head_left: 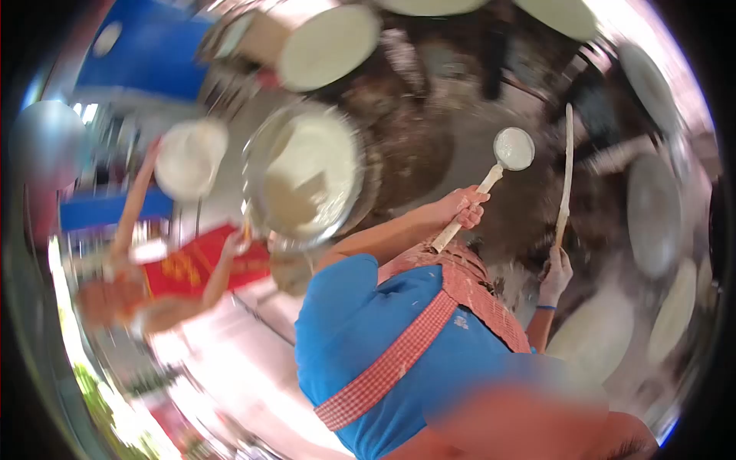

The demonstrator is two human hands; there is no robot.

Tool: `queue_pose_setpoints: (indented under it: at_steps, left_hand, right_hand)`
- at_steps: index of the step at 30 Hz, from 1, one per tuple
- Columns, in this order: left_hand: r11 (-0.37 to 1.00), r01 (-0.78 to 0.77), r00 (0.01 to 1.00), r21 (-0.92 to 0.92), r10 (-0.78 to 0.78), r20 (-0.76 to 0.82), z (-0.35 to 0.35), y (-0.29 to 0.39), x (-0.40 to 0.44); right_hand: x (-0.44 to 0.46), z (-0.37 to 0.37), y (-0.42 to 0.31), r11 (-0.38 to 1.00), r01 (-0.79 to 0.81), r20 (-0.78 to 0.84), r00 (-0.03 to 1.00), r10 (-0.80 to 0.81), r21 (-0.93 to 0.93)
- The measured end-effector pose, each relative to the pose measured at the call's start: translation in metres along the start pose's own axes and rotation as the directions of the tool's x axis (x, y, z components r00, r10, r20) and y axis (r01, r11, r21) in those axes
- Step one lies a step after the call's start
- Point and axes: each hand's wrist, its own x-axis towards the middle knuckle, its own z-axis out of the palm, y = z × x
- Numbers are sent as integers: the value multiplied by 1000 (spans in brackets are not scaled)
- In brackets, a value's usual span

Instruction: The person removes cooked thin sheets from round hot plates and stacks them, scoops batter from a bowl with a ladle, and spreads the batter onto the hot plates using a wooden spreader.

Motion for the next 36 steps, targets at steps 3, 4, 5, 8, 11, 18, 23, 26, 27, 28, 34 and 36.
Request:
queue_pose_setpoints:
  at_steps: [3, 4, 5, 8, 11, 18, 23, 26, 27, 28, 34, 36]
  left_hand:
    - [949, -298, 952, -105, 288, -102, -62, 6, -68]
    - [911, -351, 936, -216, 344, -68, -91, 0, -89]
    - [854, -464, 885, -233, 457, -89, -109, -15, -113]
    - [691, -723, 666, 20, 704, -247, -161, -39, -176]
    - [583, -812, 546, -2, 759, -354, -230, -47, -200]
    - [763, -646, 470, -35, 361, -805, -423, -33, -142]
    - [746, -659, 369, 97, 433, -822, -422, -46, -130]
    - [776, -630, 426, 7, 353, -833, -401, -38, -146]
    - [729, -671, 508, -138, 316, -801, -396, -36, -143]
    - [661, -699, 581, -272, 303, -756, -391, -26, -142]
    - [245, -626, 730, -740, 519, -445, -312, 7, -202]
    - [291, -819, 562, -495, 584, -586, -249, 25, -247]
  right_hand:
    - [68, 63, -17, 959, 258, 310, 927, -211, -119]
    - [83, 90, -15, 858, 503, 439, 798, -414, -105]
    - [49, 121, -57, 932, 273, 482, 867, -130, -239]
    - [53, 223, -82, 505, 795, 781, 535, -322, -336]
    - [8, 326, -110, 168, 942, 941, 313, -131, -290]
    - [-98, 459, -74, -430, 897, 978, -17, 207, 107]
    - [-75, 453, -36, -388, 921, 971, 58, 233, 39]
    - [-76, 452, -53, -246, 965, 970, 142, 197, -91]
    - [-56, 445, -39, -204, 972, 977, 150, 153, -117]
    - [-50, 438, -26, -245, 962, 969, 164, 182, -117]
    - [-42, 400, -42, -172, 984, 993, 69, 100, -52]
    - [-45, 404, -73, -127, 984, 970, -150, -191, 127]
